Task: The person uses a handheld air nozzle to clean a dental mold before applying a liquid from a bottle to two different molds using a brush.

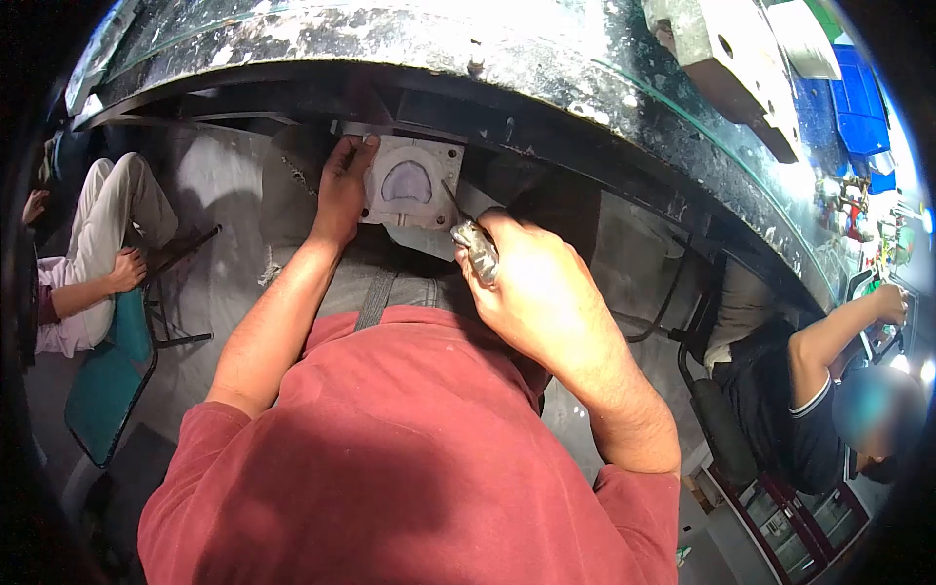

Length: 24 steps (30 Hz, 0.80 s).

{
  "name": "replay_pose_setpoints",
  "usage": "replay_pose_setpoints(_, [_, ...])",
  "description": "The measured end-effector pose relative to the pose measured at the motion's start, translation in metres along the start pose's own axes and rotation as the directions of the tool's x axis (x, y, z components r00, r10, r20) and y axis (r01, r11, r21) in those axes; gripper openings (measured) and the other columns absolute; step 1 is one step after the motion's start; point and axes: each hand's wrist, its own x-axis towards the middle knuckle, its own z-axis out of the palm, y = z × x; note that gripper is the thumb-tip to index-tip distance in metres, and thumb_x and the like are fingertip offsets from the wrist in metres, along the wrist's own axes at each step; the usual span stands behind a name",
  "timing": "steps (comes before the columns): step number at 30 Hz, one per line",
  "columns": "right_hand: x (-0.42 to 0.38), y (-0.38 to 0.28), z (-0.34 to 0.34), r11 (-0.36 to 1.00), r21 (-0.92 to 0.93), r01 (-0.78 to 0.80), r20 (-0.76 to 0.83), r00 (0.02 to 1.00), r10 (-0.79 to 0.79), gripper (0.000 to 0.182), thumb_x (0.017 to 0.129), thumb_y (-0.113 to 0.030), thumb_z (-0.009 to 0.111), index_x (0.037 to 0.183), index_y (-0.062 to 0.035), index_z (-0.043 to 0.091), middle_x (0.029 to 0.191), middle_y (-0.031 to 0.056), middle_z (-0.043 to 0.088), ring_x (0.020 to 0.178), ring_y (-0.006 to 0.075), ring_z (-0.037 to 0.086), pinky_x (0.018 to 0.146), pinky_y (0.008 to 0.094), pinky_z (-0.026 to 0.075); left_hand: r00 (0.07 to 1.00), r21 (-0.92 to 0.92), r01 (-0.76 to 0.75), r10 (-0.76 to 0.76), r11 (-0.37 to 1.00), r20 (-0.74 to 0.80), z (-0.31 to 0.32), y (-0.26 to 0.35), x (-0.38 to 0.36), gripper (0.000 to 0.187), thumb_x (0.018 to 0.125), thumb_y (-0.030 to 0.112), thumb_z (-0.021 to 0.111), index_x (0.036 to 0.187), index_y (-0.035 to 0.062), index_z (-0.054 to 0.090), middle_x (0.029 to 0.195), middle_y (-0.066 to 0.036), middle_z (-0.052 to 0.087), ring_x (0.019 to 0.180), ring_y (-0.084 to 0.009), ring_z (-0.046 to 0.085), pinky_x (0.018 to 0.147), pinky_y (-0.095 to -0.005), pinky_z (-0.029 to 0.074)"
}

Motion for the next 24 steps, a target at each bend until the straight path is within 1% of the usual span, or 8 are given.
replay_pose_setpoints(6, [0.012,-0.007,0.003,0.999,0.013,-0.037,0.035,0.999,0.036,0.025,0.091,-0.022,0.070,0.097,0.0014,0.065,0.078,0.0234,0.066,0.077,0.0431,0.066,0.067,0.0458,0.053,0.997,-0.037,-0.081,0.081,0.996,-0.004,0.007,0.003,-0.003,0.020,0.101,0.025,0.064,0.095,0.0059,0.061,0.077,0.005,0.056,0.074,-0.0023,0.046,0.065,-0.0210,0.037])
replay_pose_setpoints(11, [0.017,-0.011,0.009,0.997,0.075,-0.018,0.032,0.999,0.016,0.024,0.092,-0.023,0.067,0.096,0.0005,0.064,0.077,0.0235,0.066,0.076,0.0432,0.066,0.069,0.0475,0.054,0.985,0.033,-0.163,0.161,0.986,0.056,0.004,0.000,-0.004,0.017,0.103,0.023,0.061,0.102,0.0059,0.058,0.076,0.004,0.058,0.072,-0.0036,0.049,0.064,-0.0202,0.039])
replay_pose_setpoints(13, [0.018,-0.011,0.009,0.996,0.064,-0.059,0.058,0.997,0.055,0.025,0.092,-0.025,0.067,0.094,-0.0003,0.064,0.078,0.0237,0.066,0.077,0.0435,0.066,0.068,0.0482,0.053,0.987,0.024,-0.154,0.152,0.988,0.051,0.007,0.002,-0.008,0.017,0.103,0.022,0.061,0.104,0.0057,0.057,0.078,0.003,0.060,0.074,-0.0036,0.050,0.066,-0.0204,0.040])
replay_pose_setpoints(16, [0.021,-0.005,0.013,0.997,0.054,-0.063,0.047,0.997,0.061,0.028,0.092,-0.027,0.070,0.094,0.0005,0.065,0.078,0.0235,0.064,0.076,0.0436,0.064,0.065,0.0438,0.050,0.980,0.029,-0.190,0.188,0.981,0.063,0.008,0.002,-0.008,0.018,0.103,0.022,0.060,0.108,0.0052,0.056,0.082,0.001,0.062,0.079,-0.0038,0.053,0.069,-0.0211,0.041])
replay_pose_setpoints(20, [0.023,-0.001,0.017,0.994,0.078,-0.075,0.046,0.996,0.072,0.029,0.093,-0.028,0.069,0.093,0.0005,0.064,0.078,0.0235,0.064,0.075,0.0435,0.063,0.065,0.0440,0.050,0.955,0.018,-0.283,0.280,0.959,0.093,0.010,0.005,-0.009,0.020,0.103,0.022,0.060,0.109,0.0041,0.054,0.089,-0.001,0.064,0.084,-0.0046,0.054,0.072,-0.0229,0.043])
replay_pose_setpoints(21, [0.023,-0.001,0.018,0.996,0.061,-0.071,0.023,0.997,0.070,0.028,0.093,-0.028,0.069,0.093,0.0004,0.064,0.078,0.0233,0.063,0.074,0.0429,0.063,0.065,0.0439,0.050,0.955,0.018,-0.284,0.281,0.959,0.092,0.011,0.007,-0.008,0.020,0.103,0.022,0.060,0.109,0.0041,0.054,0.089,-0.001,0.064,0.084,-0.0046,0.054,0.072,-0.0229,0.043])
replay_pose_setpoints(23, [0.022,-0.003,0.015,0.997,0.046,-0.066,-0.002,0.998,0.066,0.028,0.092,-0.027,0.070,0.093,0.0002,0.064,0.078,0.0232,0.063,0.073,0.0423,0.064,0.065,0.0438,0.050,0.995,-0.039,-0.079,0.081,0.996,0.056,0.012,0.010,-0.008,0.022,0.103,0.026,0.060,0.106,0.0051,0.055,0.086,0.000,0.061,0.081,-0.0062,0.053,0.073,-0.0246,0.044])
replay_pose_setpoints(24, [0.021,-0.007,0.011,0.995,0.060,-0.079,0.021,0.997,0.078,0.027,0.093,-0.027,0.068,0.093,0.0000,0.065,0.078,0.0237,0.065,0.076,0.0431,0.065,0.067,0.0465,0.051,0.995,-0.037,-0.079,0.081,0.996,0.055,0.009,0.003,-0.003,0.022,0.103,0.026,0.060,0.106,0.0051,0.055,0.086,0.000,0.061,0.081,-0.0062,0.053,0.073,-0.0246,0.044])
